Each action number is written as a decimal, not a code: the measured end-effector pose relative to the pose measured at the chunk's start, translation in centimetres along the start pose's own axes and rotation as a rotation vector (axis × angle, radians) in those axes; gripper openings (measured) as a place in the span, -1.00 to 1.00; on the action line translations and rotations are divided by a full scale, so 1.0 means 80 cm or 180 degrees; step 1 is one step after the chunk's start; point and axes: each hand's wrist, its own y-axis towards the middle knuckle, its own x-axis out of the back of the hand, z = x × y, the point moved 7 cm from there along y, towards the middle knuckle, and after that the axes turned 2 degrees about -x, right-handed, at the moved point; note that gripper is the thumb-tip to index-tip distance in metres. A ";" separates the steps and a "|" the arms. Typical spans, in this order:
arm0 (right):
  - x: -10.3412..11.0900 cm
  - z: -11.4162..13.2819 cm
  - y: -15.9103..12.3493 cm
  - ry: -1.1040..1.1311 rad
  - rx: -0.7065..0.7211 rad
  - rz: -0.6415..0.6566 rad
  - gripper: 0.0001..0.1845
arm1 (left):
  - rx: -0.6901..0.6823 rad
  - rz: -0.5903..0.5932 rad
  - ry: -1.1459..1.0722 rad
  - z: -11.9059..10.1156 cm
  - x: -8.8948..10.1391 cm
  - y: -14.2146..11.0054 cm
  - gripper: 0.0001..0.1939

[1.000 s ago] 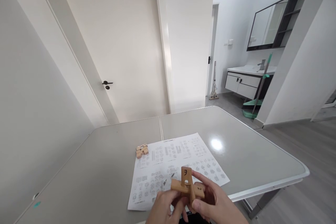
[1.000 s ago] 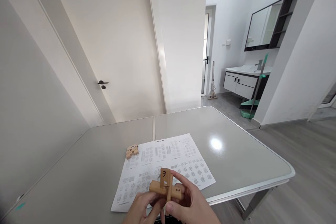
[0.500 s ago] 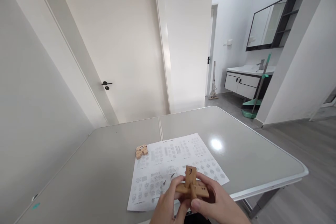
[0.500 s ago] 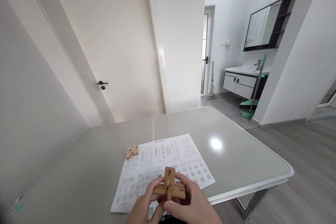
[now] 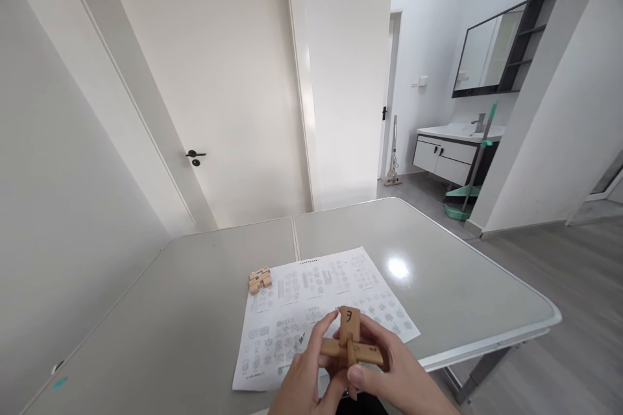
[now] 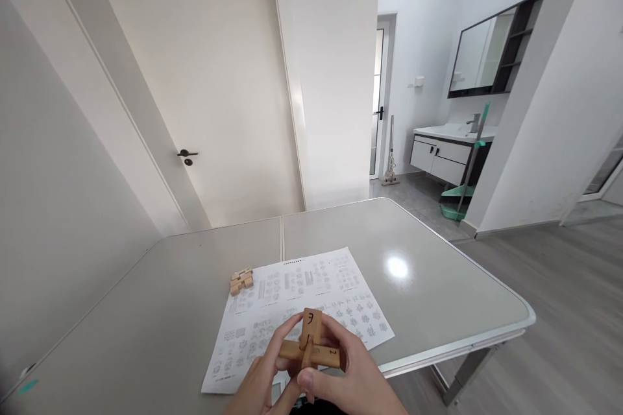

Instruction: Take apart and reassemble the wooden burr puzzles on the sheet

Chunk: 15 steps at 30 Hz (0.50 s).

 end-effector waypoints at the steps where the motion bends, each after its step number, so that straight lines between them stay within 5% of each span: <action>1: 0.002 -0.003 0.001 -0.0011 0.0000 -0.0098 -0.28 | 0.0008 -0.0038 0.0016 0.001 0.001 0.000 -0.33; 5: 0.010 -0.015 0.008 0.0063 0.0057 -0.0342 -0.10 | 0.0012 -0.0144 0.0000 0.005 0.003 0.002 -0.26; 15: 0.007 -0.028 0.016 0.0382 0.0028 -0.0170 -0.04 | 0.0034 0.0043 -0.0063 0.000 0.011 0.002 -0.19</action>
